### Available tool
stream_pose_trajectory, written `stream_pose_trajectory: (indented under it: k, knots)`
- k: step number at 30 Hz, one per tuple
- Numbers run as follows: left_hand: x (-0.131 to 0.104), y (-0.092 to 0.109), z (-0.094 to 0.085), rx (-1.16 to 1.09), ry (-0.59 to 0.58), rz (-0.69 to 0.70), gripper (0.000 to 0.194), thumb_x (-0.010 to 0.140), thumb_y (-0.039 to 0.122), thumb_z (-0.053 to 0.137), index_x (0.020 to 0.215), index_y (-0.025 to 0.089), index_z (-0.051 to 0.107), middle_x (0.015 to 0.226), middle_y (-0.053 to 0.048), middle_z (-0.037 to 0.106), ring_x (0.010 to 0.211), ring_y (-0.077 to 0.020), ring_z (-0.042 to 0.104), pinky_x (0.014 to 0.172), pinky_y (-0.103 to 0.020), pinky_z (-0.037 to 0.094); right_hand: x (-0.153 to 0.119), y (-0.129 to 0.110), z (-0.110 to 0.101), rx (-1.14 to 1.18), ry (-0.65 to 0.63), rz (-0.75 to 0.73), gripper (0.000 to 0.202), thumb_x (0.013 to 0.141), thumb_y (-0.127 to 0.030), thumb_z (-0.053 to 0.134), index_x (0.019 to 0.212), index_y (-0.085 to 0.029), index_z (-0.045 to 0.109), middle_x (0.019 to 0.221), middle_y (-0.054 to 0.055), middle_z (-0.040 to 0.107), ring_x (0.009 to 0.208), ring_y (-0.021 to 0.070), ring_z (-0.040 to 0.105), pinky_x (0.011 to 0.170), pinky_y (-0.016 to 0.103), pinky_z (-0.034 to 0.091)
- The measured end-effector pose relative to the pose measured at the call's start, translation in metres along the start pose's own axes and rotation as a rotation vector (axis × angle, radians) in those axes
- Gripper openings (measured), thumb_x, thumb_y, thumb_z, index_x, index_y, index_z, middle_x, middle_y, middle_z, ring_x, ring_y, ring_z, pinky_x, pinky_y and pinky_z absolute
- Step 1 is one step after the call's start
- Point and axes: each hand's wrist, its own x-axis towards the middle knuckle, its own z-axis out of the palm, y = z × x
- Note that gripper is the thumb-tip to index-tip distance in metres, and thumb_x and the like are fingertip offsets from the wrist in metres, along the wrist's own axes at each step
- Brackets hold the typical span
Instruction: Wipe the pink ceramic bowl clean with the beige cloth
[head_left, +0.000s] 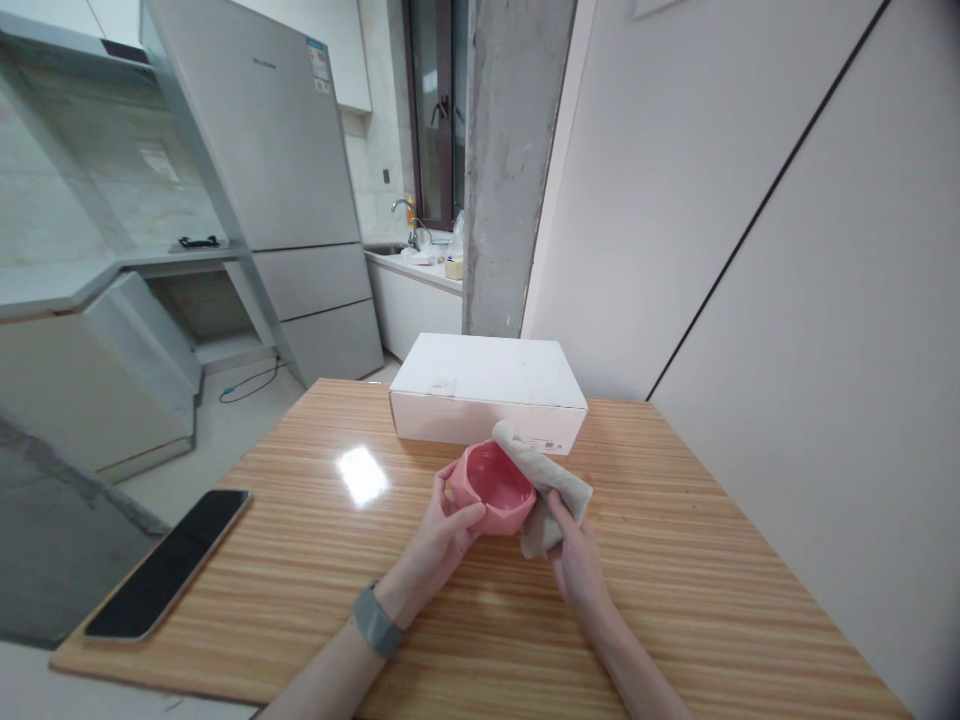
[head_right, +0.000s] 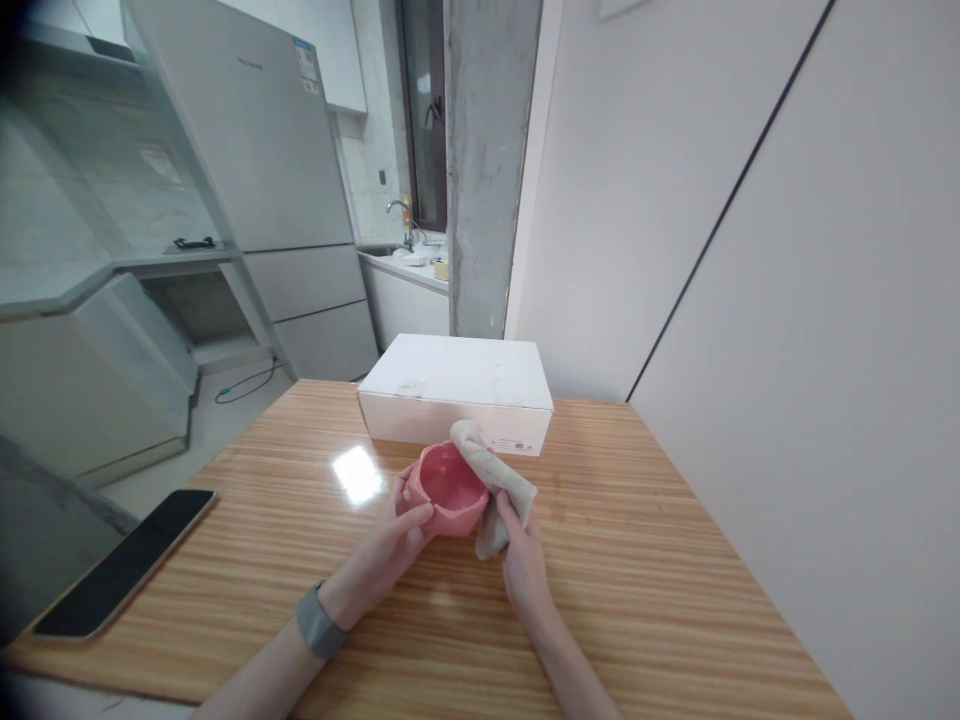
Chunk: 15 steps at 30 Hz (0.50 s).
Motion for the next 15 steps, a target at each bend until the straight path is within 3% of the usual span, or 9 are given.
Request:
stream_pose_trajectory:
  k: [6, 12, 15]
  knots:
    - [0.0016, -0.0004, -0.0056, -0.057, -0.05, -0.126, 0.051, 0.08, 0.028, 0.068, 0.125, 0.029, 0.042, 0.138, -0.006, 0.05, 0.118, -0.0223, 0.055, 0.093, -0.036, 0.049, 0.0009, -0.0038, -0.0024, 0.02, 0.053, -0.015, 0.043, 0.06, -0.044, 0.083, 0.097, -0.025, 0.072, 0.099, 0.0, 0.076, 0.107, 0.024, 0.066, 0.085, 0.032, 0.057]
    - [-0.0017, 0.0013, -0.0067, 0.005, -0.155, -0.156, 0.082, 0.073, 0.019, 0.075, 0.141, 0.034, 0.032, 0.14, -0.009, 0.05, 0.118, -0.025, 0.056, 0.091, -0.036, 0.05, 0.0036, -0.0045, -0.0057, -0.009, -0.002, -0.09, 0.037, 0.067, -0.044, 0.08, 0.097, -0.025, 0.07, 0.094, -0.002, 0.076, 0.097, 0.0191, 0.069, 0.082, 0.026, 0.057]
    - [-0.0036, 0.004, -0.004, 0.053, -0.193, -0.165, 0.088, 0.067, 0.018, 0.08, 0.142, 0.033, 0.037, 0.144, -0.01, 0.047, 0.124, -0.0297, 0.052, 0.092, -0.037, 0.05, 0.0056, -0.0024, -0.0098, -0.063, -0.014, -0.107, 0.036, 0.067, -0.046, 0.079, 0.095, -0.023, 0.071, 0.093, 0.0, 0.077, 0.094, 0.0212, 0.07, 0.078, 0.028, 0.058]
